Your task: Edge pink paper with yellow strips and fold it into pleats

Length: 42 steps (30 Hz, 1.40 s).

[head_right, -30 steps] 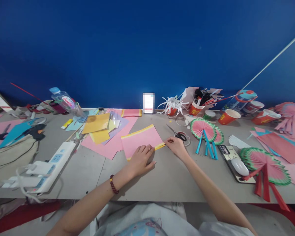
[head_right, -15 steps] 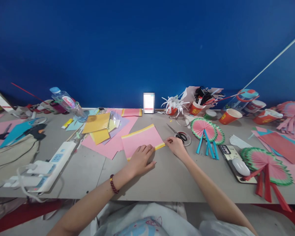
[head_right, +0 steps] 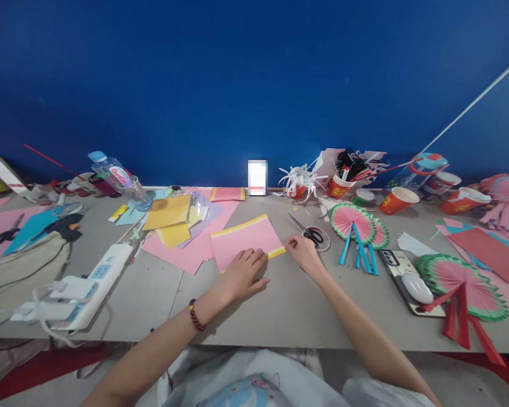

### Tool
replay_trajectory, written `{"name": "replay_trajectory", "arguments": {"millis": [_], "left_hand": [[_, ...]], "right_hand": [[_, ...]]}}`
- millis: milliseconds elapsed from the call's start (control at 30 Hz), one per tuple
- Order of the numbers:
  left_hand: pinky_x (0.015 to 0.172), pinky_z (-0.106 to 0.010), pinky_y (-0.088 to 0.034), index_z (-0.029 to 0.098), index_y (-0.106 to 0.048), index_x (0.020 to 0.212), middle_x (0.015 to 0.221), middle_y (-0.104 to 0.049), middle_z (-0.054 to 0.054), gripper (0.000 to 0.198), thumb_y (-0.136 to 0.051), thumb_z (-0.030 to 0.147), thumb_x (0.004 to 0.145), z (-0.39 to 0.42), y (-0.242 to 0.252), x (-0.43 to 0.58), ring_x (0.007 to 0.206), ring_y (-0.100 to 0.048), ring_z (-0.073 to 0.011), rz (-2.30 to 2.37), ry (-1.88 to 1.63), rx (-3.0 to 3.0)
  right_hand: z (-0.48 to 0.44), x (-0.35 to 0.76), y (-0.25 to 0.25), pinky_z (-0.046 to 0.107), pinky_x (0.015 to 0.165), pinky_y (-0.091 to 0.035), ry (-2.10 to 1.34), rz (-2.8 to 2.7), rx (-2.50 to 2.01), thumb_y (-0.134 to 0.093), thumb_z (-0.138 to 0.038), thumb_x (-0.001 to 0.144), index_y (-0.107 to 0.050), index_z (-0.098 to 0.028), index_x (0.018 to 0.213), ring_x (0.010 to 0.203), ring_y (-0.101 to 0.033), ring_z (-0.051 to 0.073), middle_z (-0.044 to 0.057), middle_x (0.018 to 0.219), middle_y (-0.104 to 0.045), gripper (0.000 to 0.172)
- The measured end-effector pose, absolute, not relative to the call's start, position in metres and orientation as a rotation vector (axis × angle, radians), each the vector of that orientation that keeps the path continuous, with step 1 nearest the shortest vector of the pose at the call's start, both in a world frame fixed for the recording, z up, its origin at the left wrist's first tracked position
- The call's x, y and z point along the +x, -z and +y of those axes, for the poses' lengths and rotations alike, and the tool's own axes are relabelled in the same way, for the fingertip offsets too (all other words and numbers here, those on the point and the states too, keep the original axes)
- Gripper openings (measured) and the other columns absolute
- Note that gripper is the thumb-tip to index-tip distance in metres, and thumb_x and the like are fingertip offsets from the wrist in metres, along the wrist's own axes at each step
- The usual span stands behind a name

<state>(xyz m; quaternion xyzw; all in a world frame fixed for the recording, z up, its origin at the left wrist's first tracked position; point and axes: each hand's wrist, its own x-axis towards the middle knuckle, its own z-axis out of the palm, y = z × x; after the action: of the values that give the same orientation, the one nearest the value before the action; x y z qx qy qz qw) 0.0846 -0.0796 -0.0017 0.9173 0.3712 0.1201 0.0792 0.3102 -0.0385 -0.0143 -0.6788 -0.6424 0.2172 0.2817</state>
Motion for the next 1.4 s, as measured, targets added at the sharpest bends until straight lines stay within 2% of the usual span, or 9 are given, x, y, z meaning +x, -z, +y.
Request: {"name": "replay_trajectory", "arguments": {"millis": [300,500,667,767,933,1067,1133,1233,1400], "left_hand": [[0.108,-0.043,-0.030,0.015,-0.043,0.128,0.128,-0.049,-0.013,0.055,-0.056,0.044,0.082,-0.079,0.002,0.083,0.127,-0.038,-0.0292,1.084,-0.406,2.727],[0.107,-0.043,-0.031,0.015,-0.041,0.128,0.128,-0.049,-0.013,0.056,-0.056,0.043,0.082,-0.078,0.004,0.084,0.129,-0.037,-0.0303,1.078,-0.406,2.712],[0.108,-0.043,-0.032,0.015,-0.043,0.127,0.128,-0.049,-0.013,0.055,-0.055,0.044,0.083,-0.079,0.002,0.083,0.129,-0.037,-0.0305,1.081,-0.418,2.716],[0.108,-0.043,-0.031,0.015,-0.043,0.127,0.128,-0.050,-0.013,0.055,-0.056,0.043,0.082,-0.079,0.002,0.083,0.129,-0.037,-0.0306,1.078,-0.419,2.715],[0.108,-0.043,-0.031,0.015,-0.042,0.128,0.129,-0.049,-0.014,0.056,-0.056,0.044,0.082,-0.080,0.004,0.084,0.129,-0.037,-0.0307,1.088,-0.430,2.717],[0.107,-0.044,-0.031,0.016,-0.042,0.129,0.130,-0.049,-0.014,0.056,-0.055,0.045,0.083,-0.079,0.007,0.084,0.130,-0.037,-0.0307,1.085,-0.430,2.718],[0.107,-0.045,-0.031,0.016,-0.042,0.129,0.131,-0.048,-0.014,0.056,-0.055,0.046,0.083,-0.079,0.008,0.083,0.130,-0.036,-0.0310,1.084,-0.431,2.721],[0.107,-0.045,-0.031,0.016,-0.042,0.129,0.132,-0.047,-0.014,0.056,-0.055,0.046,0.083,-0.079,0.008,0.083,0.130,-0.036,-0.0311,1.082,-0.439,2.726],[0.108,-0.045,-0.031,0.014,-0.041,0.130,0.130,-0.048,-0.015,0.058,-0.055,0.046,0.083,-0.080,0.007,0.083,0.130,-0.036,-0.0310,1.081,-0.433,2.728]], "right_hand": [[-0.039,0.310,0.013,0.025,0.055,-0.038,-0.617,-1.691,-1.827,-0.057,-0.033,0.066,-0.058,-0.020,0.061,0.054,-0.054,0.015,0.002,0.057,-0.062,0.015],[-0.040,0.311,0.012,0.025,0.053,-0.037,-0.633,-1.642,-1.806,-0.058,-0.035,0.065,-0.057,-0.020,0.060,0.053,-0.054,0.015,0.001,0.055,-0.061,0.016],[-0.043,0.315,0.010,0.025,0.048,-0.038,-0.849,-1.536,-1.689,-0.060,-0.045,0.067,-0.060,-0.019,0.066,0.050,-0.052,0.014,0.001,0.055,-0.060,0.027],[-0.046,0.314,0.007,0.024,0.048,-0.039,-0.868,-1.510,-1.620,-0.062,-0.047,0.067,-0.061,-0.018,0.069,0.050,-0.052,0.013,0.001,0.058,-0.062,0.029],[-0.052,0.305,0.001,0.023,0.038,-0.035,-0.898,-1.477,-1.608,-0.060,-0.047,0.074,-0.059,-0.018,0.076,0.037,-0.043,0.010,-0.001,0.057,-0.059,0.028],[-0.055,0.298,-0.004,0.025,0.052,-0.046,-0.647,-1.617,-1.426,-0.059,-0.040,0.077,-0.057,-0.019,0.069,0.061,-0.059,0.015,0.005,0.075,-0.066,0.022],[-0.056,0.296,-0.006,0.026,0.059,-0.048,-0.538,-1.715,-1.328,-0.058,-0.036,0.078,-0.056,-0.020,0.068,0.072,-0.062,0.017,0.007,0.083,-0.067,0.019],[-0.059,0.294,-0.007,0.027,0.061,-0.048,-0.508,-1.815,-1.298,-0.056,-0.033,0.081,-0.057,-0.021,0.071,0.070,-0.061,0.016,0.006,0.085,-0.069,0.015],[-0.062,0.296,-0.002,0.026,0.058,-0.047,-0.516,-1.791,-1.483,-0.052,-0.036,0.084,-0.055,-0.021,0.078,0.062,-0.062,0.016,0.003,0.072,-0.068,0.016]]}}
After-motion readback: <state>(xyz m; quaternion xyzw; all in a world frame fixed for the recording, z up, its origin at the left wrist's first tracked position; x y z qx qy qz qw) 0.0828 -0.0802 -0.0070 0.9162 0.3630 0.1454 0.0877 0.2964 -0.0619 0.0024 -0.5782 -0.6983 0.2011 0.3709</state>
